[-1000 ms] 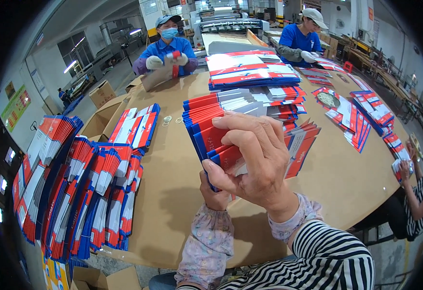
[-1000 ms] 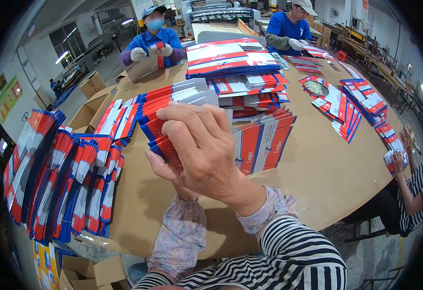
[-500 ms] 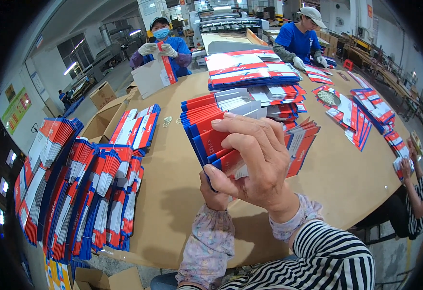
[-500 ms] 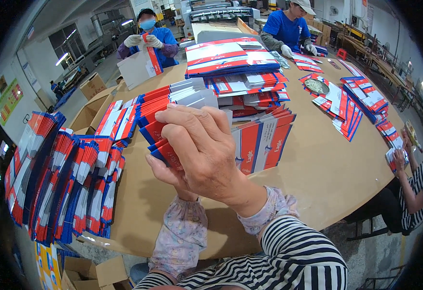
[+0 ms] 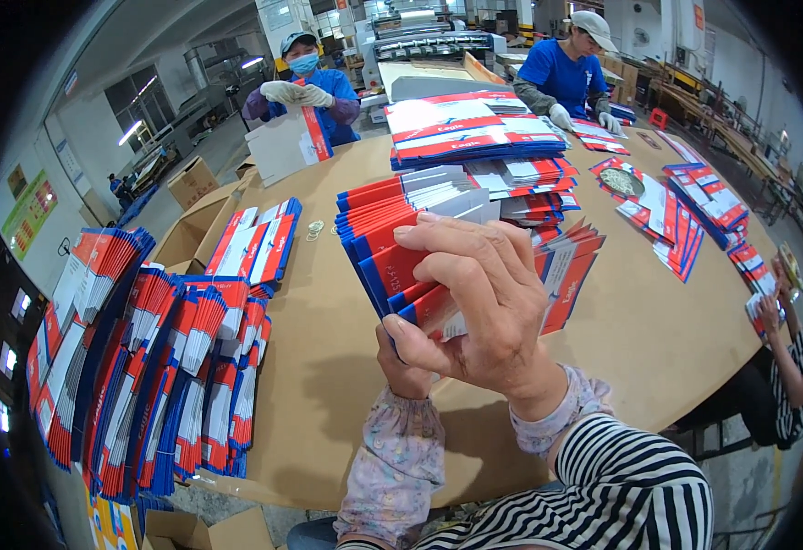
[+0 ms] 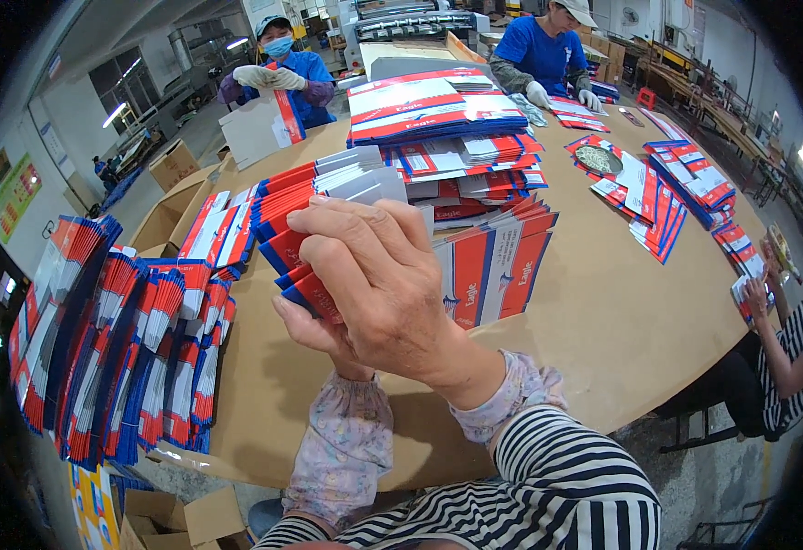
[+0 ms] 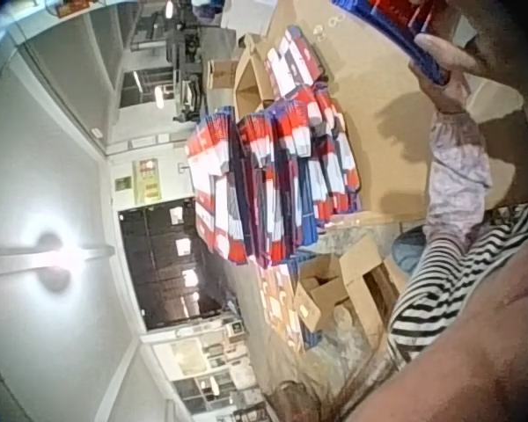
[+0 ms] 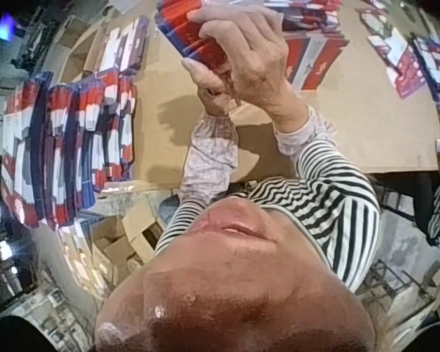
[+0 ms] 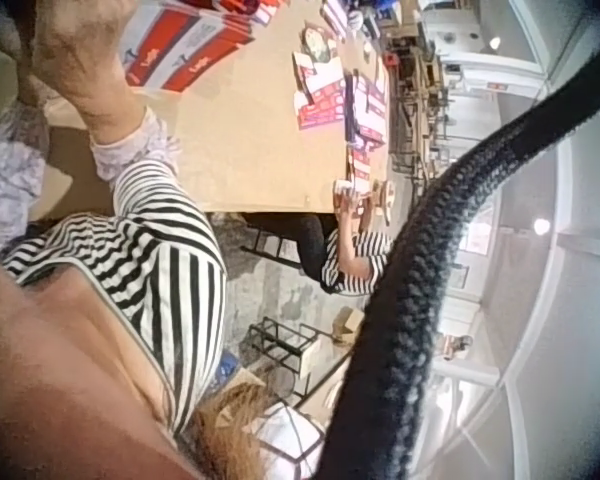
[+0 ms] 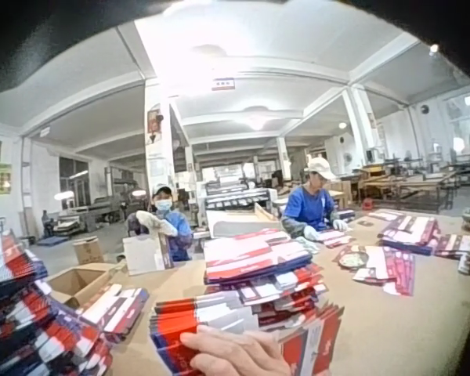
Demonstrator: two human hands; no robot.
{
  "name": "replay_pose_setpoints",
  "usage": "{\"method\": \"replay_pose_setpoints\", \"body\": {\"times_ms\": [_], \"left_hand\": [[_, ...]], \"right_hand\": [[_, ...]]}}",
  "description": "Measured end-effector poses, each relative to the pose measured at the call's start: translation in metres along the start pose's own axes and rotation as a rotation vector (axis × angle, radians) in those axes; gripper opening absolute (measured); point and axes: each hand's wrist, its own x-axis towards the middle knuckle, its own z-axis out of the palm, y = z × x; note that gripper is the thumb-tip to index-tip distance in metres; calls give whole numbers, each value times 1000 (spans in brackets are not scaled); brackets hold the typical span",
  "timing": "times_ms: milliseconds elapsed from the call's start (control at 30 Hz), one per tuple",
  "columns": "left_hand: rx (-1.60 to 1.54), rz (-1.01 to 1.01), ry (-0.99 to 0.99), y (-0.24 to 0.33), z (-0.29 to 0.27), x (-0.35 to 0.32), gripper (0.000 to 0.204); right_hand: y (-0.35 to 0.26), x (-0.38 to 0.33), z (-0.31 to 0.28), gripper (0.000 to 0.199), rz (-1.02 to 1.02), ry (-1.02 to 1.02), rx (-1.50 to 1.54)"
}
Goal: Sorting and stacking paper folders on a work table.
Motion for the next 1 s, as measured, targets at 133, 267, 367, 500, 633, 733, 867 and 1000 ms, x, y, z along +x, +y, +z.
{"method": "replay_pose_setpoints", "body": {"times_ms": [133, 267, 367, 500, 633, 733, 867, 1000], "left_hand": [[-109, 10, -25, 6, 7, 2, 83], [-6, -48, -1, -11, -8, -3, 83], [-178, -1, 33, -16, -5, -2, 68], [-400, 61, 85, -24, -3, -2, 52], [54, 147, 24, -57, -39, -7, 55], [284, 163, -12, -64, -44, -15, 58], [209, 187, -1, -58, -39, -8, 60], [285, 226, 20, -60, -41, -7, 59]], "right_hand": [[1, -2, 1, 32, 8, -7, 3], [0, 0, -1, 32, 1, -11, 2], [0, 0, -1, 31, -3, -11, 6], [1, -2, -1, 31, -6, -21, 20], [4, 1, -1, 30, -12, -42, 17], [11, 3, -1, 29, -69, -30, 14], [5, 2, -1, 34, -6, -47, 21], [2, 0, 3, 36, 5, -19, -6]]}}
